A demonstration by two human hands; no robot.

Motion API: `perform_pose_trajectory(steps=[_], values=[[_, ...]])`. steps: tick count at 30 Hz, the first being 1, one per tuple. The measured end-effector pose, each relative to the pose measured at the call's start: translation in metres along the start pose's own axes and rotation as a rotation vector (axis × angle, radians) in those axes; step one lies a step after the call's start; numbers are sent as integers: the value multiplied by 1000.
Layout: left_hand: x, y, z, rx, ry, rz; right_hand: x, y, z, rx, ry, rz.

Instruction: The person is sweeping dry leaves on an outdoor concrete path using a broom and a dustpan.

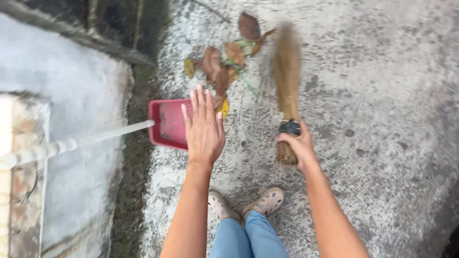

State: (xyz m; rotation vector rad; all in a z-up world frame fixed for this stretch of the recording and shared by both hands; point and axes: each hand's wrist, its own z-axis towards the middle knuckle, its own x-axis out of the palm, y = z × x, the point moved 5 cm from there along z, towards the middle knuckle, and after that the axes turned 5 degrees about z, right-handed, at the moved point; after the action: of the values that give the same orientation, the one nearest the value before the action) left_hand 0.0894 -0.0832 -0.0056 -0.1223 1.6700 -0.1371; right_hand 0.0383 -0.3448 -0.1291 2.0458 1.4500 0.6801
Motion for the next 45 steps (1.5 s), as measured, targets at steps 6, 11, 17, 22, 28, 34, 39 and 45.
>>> perform_pose_trajectory(steps=[6,11,17,22,28,34,39,45], values=[[10,65,-35,-124,-22,-33,17,-70,24,41,-60,-259],[3,118,-55,-179,-13,-12,88,-74,-29,164,94,-284],[-17,186,-78,-301,-119,-57,148,-77,-69,84,136,-200],[-38,255,-114,-855,-133,-344,179,-75,-91,76,148,-206],[1,354,-163,-1012,-776,-625,214,-71,-98,119,202,-258],[-14,382,-145,-866,-797,-916,236,-84,-69,136,279,-517],[-21,383,-136,-777,-594,-942,252,-79,-49,238,235,-672],[-24,391,-123,-651,-818,-832,218,-42,-64,148,193,-597]])
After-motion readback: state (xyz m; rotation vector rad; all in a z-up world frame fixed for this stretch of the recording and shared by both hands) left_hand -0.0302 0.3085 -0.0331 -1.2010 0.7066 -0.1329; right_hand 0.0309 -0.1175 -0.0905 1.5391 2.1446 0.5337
